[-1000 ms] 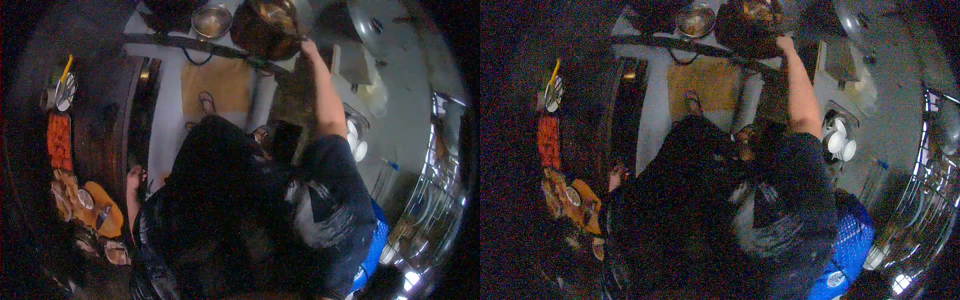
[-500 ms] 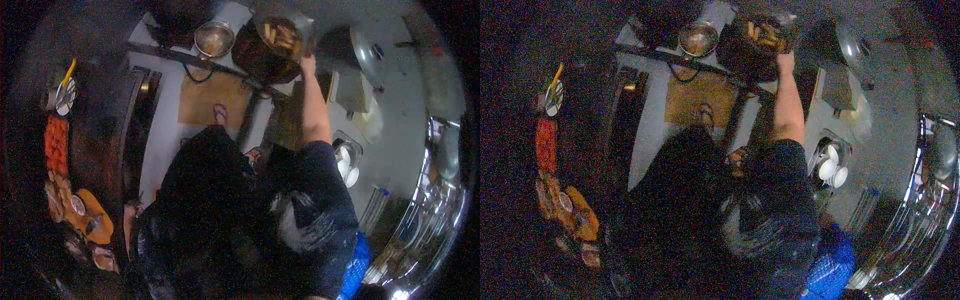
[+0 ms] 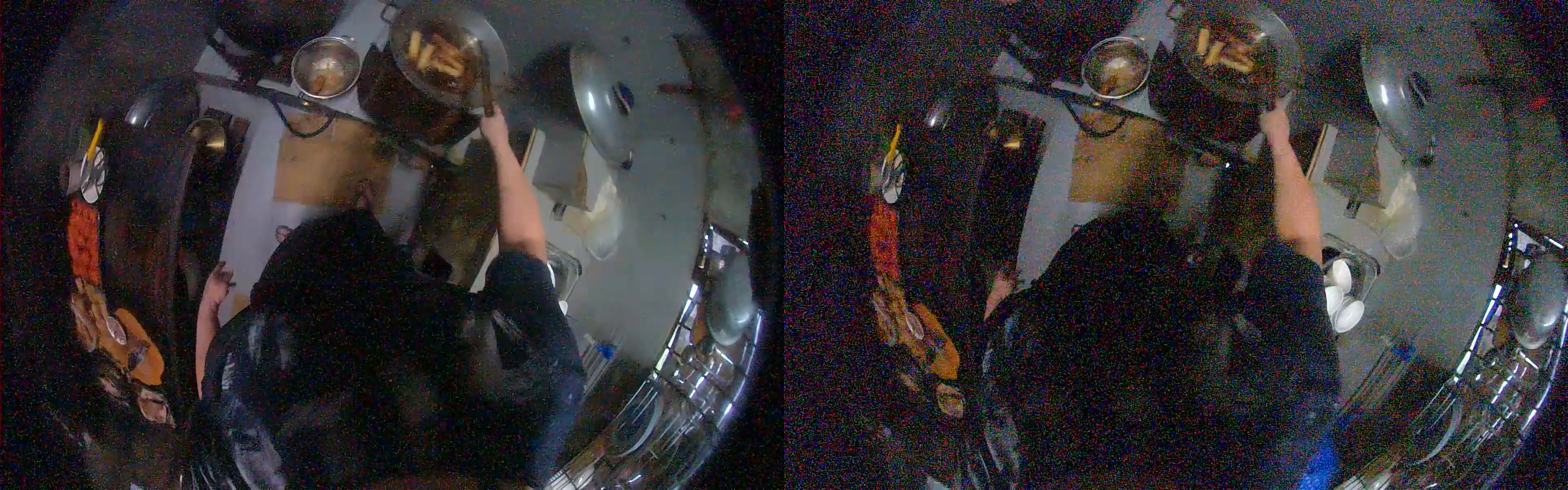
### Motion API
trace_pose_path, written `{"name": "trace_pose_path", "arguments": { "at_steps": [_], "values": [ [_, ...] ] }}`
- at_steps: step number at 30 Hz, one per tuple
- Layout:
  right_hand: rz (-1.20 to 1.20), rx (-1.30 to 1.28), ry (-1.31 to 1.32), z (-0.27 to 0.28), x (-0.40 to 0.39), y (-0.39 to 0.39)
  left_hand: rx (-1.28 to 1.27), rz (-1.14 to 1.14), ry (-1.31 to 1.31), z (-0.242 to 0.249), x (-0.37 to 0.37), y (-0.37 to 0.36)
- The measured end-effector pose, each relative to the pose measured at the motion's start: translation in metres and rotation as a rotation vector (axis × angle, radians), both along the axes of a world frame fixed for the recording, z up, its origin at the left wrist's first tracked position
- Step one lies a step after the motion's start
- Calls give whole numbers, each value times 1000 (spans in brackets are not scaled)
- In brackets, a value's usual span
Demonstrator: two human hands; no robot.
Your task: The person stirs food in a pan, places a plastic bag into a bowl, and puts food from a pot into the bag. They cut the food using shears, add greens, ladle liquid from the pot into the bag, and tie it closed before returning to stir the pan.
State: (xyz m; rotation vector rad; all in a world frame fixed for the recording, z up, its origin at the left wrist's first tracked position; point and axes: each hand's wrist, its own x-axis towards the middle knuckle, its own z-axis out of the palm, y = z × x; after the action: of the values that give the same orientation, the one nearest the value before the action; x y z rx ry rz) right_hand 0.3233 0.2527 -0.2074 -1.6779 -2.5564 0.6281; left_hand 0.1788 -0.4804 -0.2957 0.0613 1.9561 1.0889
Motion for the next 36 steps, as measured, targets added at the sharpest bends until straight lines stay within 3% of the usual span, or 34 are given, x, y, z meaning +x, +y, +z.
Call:
{"name": "trace_pose_path", "arguments": {
  "at_steps": [1,3,5,6,7,9,11,14,17,19,21,22,23,24,25,27,30,31,33,34,36],
  "values": [
    [28,-68,3,0,7,2,-111,-310,200,17,-8,37],
    [72,-76,48,11,20,-12,-248,-196,126,68,-18,127],
    [116,-84,94,14,32,-19,-202,-382,272,56,-39,167],
    [125,-152,165,11,39,-20,-171,-369,262,85,-41,201],
    [132,-218,235,9,44,-24,-139,-358,251,119,-36,238],
    [119,-267,286,10,53,-30,130,-442,393,126,-31,272],
    [156,-270,279,10,59,-34,134,-636,402,178,-19,318],
    [135,-172,304,27,70,-51,440,-922,133,217,5,372],
    [49,-202,349,57,76,-82,603,-1195,107,224,29,409],
    [104,-167,405,40,84,-82,694,-1332,103,220,36,421],
    [153,-125,461,39,91,-84,811,-1601,108,192,44,433],
    [71,-293,472,44,88,-81,814,-1606,115,154,53,441],
    [-11,-462,477,46,85,-78,821,-1698,252,101,67,450],
    [-8,-458,478,45,81,-73,823,-1784,395,77,73,456],
    [10,-445,467,39,78,-67,824,-1782,401,85,77,462],
    [34,-431,459,44,63,-57,317,-1911,-53,107,81,476],
    [-2,-386,410,48,45,-33,349,-1827,-190,75,82,489],
    [51,-231,398,37,42,-27,352,-1823,-184,73,76,492],
    [106,-79,381,34,33,-21,677,-2093,42,120,55,491],
    [87,-43,394,42,23,-24,678,-2089,43,146,42,481],
    [66,-9,405,49,11,-22,736,-1485,51,207,12,450]
  ]
}}
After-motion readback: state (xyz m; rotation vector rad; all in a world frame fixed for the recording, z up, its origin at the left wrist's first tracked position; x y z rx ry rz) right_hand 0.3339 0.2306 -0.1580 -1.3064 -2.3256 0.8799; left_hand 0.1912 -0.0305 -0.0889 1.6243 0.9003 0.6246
